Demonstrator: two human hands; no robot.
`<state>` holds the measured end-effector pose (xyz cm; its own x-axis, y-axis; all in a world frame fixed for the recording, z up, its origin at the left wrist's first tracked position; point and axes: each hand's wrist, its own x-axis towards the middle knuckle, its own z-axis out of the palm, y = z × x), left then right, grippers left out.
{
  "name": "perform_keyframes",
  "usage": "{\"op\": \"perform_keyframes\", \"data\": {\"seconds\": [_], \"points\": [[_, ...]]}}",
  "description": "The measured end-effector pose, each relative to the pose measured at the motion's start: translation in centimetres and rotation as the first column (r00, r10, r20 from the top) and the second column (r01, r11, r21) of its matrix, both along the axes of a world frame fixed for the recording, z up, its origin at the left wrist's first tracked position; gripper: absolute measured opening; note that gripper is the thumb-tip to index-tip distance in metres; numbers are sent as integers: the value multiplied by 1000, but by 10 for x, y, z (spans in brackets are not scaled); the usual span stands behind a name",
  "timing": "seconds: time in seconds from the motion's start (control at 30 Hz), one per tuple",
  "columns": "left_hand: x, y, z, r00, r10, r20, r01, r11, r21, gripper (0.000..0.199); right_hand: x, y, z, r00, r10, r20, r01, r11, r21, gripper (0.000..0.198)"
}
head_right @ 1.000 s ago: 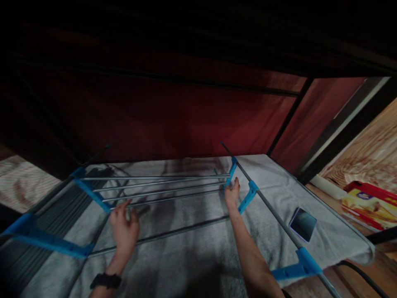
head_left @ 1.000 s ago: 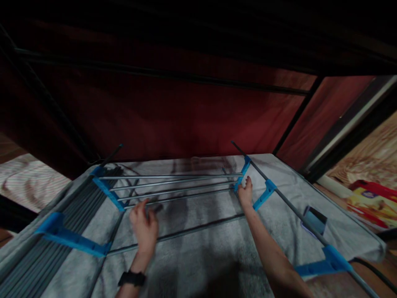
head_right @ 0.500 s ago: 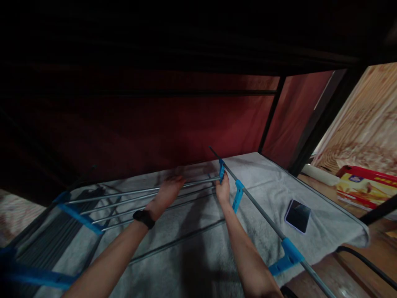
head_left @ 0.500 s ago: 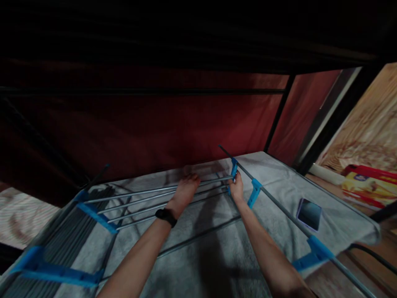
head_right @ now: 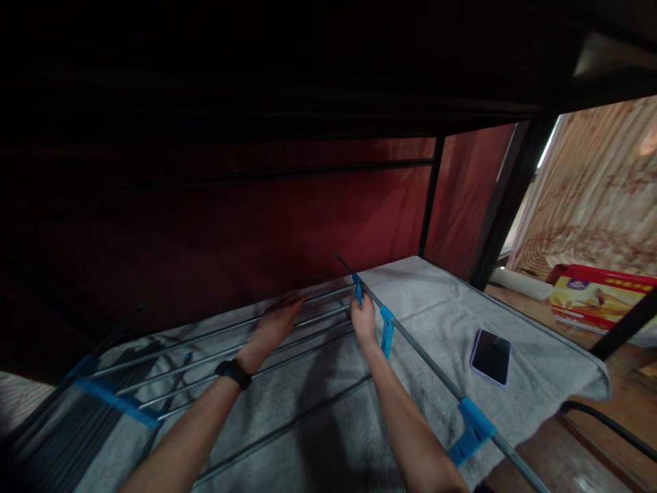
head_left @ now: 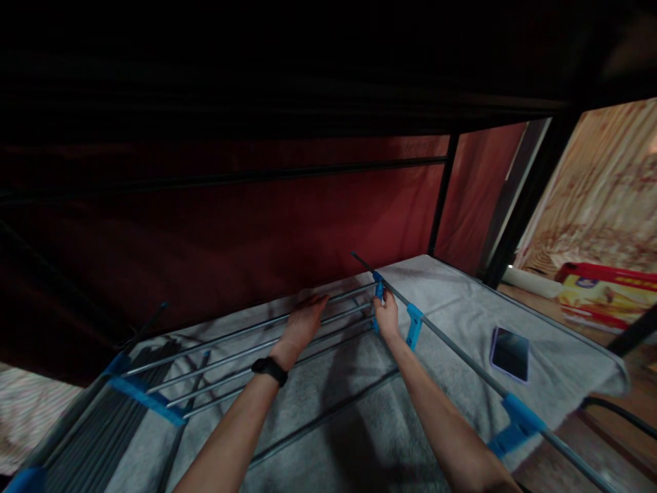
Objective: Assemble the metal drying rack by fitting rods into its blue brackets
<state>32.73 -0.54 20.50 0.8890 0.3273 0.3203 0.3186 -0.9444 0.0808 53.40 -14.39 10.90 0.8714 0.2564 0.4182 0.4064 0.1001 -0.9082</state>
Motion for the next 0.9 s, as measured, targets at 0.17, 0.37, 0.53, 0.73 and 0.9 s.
{"op": "perform_keyframes", "data": {"seconds": [0.17, 0.37, 0.53, 0.73, 0.9], "points": [[1, 1, -2, 1000, 13, -12, -13, 1000, -8, 61, -2, 8, 15, 1000, -8, 24, 7, 999, 33, 59], [0, 6, -2, 1000, -26, 18, 26, 1000, -9, 58, -6, 12, 18, 999, -21, 33, 19, 999, 50, 63], [0, 9, -5, 999, -15, 29, 16, 999, -38, 55, -8, 13, 17, 999, -31, 34, 30, 999, 45, 65], [-2, 12, -10, 999, -21, 33, 21, 1000, -11, 61, -10, 13, 16, 999, -39, 30, 38, 999, 34, 65], [-4, 13, -10, 998, -61, 29, 60, 997, 38, 58, -10, 13, 17, 998, -59, 23, 58, 997, 41, 64]]}}
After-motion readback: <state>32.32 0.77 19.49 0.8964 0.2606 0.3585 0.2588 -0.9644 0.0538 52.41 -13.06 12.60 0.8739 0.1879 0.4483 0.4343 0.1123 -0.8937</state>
